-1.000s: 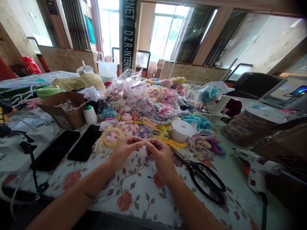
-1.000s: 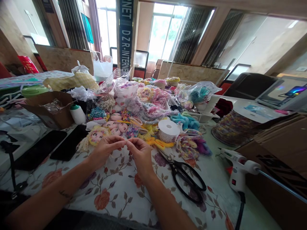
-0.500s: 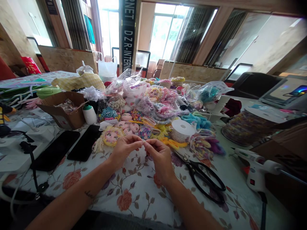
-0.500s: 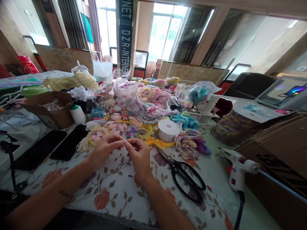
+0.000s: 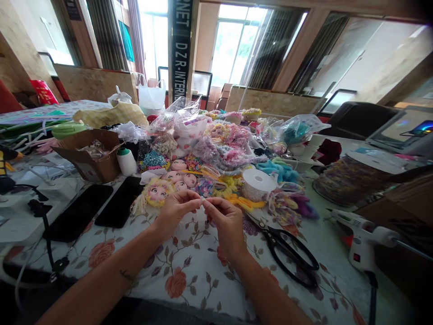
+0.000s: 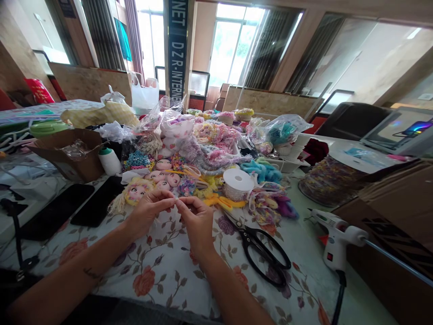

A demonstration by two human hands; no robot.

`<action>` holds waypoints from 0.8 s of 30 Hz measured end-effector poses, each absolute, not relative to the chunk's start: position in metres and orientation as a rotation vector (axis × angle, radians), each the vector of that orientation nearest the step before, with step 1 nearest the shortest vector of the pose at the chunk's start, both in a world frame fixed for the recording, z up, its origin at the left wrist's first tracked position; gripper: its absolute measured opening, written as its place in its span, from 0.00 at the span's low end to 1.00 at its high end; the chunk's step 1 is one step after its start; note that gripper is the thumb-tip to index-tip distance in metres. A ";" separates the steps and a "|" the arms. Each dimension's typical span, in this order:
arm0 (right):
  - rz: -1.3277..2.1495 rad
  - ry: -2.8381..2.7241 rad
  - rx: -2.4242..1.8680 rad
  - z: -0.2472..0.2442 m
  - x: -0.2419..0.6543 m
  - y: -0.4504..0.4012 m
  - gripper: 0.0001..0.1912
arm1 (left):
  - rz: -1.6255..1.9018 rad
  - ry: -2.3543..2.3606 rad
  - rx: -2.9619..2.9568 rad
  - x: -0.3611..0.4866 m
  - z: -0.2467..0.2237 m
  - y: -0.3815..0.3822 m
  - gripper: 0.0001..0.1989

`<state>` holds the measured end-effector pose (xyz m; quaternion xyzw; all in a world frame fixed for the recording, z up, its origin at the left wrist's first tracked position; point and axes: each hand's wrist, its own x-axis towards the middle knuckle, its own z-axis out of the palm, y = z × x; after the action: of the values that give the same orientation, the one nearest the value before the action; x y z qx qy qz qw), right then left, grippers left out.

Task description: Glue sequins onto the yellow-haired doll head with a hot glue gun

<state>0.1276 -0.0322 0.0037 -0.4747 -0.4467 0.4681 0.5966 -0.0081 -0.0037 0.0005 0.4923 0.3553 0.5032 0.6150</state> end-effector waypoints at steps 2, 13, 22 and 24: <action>1.070 -1.039 -1.101 0.004 0.128 -0.032 0.09 | 1.164 0.819 1.149 -0.008 0.000 -0.004 0.07; 1.083 -1.039 -1.118 0.006 0.129 -0.032 0.08 | 1.139 0.818 1.176 -0.009 -0.002 -0.003 0.07; 1.112 -0.998 -1.132 0.007 0.127 -0.033 0.10 | 1.165 0.844 1.173 -0.010 -0.001 -0.003 0.07; 1.106 -0.960 -1.123 0.006 0.130 -0.031 0.10 | 1.178 0.861 1.159 -0.010 -0.001 -0.002 0.07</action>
<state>0.1297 -0.0310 0.0063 -0.4853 -0.4149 0.4778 0.6034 -0.0102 -0.0017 -0.0006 0.4991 0.3710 0.5076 0.5963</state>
